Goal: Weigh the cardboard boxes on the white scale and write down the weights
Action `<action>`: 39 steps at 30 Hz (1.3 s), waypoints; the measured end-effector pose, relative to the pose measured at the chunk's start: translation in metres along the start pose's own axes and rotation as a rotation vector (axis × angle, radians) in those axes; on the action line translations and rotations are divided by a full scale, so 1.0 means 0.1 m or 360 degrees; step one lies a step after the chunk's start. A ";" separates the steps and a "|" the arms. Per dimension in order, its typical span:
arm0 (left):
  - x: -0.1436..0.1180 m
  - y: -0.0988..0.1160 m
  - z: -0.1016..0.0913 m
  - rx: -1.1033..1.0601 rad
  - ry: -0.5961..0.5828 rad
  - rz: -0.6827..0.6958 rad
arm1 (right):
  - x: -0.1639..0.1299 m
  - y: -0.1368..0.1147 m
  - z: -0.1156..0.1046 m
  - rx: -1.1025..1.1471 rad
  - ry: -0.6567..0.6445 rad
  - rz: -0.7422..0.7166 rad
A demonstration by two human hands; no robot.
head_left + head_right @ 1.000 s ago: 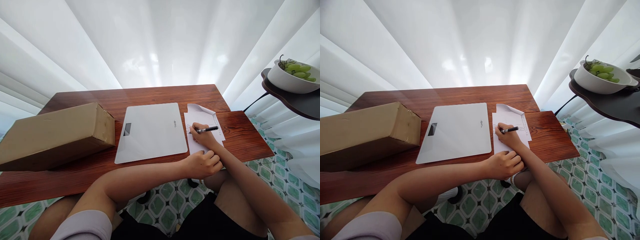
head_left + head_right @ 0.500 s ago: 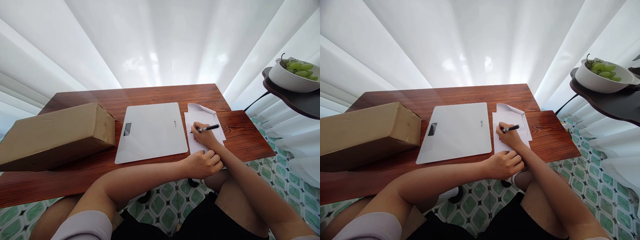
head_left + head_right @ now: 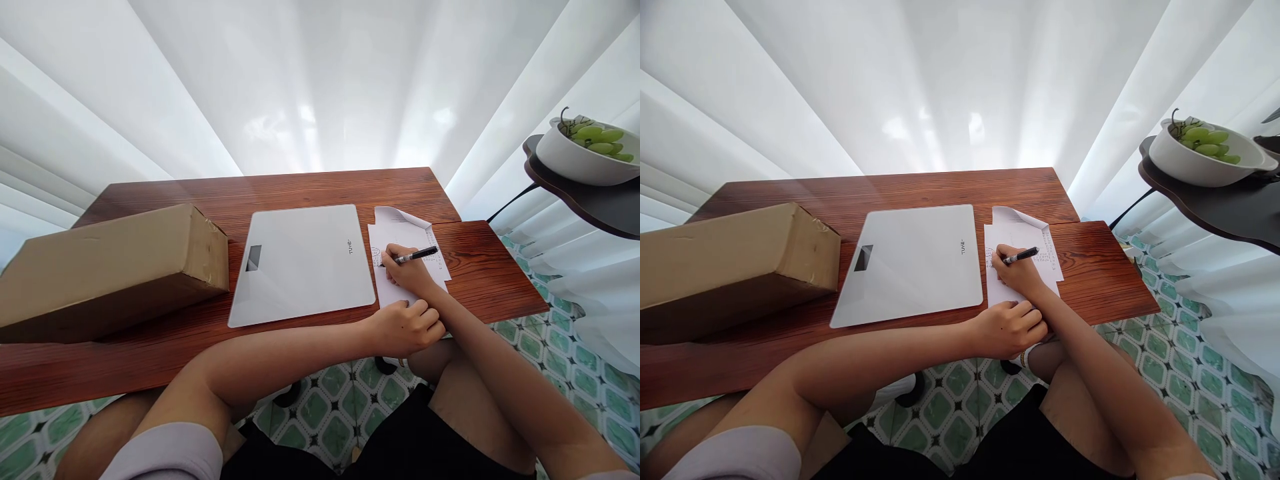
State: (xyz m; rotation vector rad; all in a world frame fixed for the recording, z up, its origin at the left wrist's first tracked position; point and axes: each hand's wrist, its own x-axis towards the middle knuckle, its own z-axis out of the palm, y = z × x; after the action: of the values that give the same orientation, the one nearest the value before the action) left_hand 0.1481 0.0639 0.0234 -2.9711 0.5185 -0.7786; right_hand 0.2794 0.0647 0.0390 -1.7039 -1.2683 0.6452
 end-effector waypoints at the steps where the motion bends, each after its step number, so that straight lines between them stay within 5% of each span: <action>1: 0.00 0.00 0.00 0.0003 0.0018 -0.0004 | 0.00 0.00 0.00 0.0007 0.0003 0.0003; 9: 0.01 0.00 -0.01 0.0022 0.0127 -0.0014 | 0.00 0.03 0.00 0.0043 0.0037 0.0009; 13: 0.01 0.00 -0.02 0.0005 0.0082 -0.0016 | -0.02 0.01 -0.03 0.0037 0.0273 -0.0115; 21: 0.01 0.01 -0.04 0.0020 -0.0044 -0.0027 | 0.08 -0.02 -0.38 -0.0582 0.0715 -0.0464; 28: 0.01 0.01 -0.05 0.0051 -0.0007 -0.0042 | 0.19 0.22 -0.73 -0.0674 0.0783 -0.0087; 39: 0.01 0.01 -0.03 0.0066 0.0001 -0.0056 | 0.21 0.30 -0.77 -0.0956 0.0538 0.0218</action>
State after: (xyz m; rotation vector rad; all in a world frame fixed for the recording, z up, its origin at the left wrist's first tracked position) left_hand 0.1467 0.0629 0.0263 -2.9499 0.4455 -0.7835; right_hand 0.3633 0.0556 0.0510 -2.2859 -1.1711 0.0265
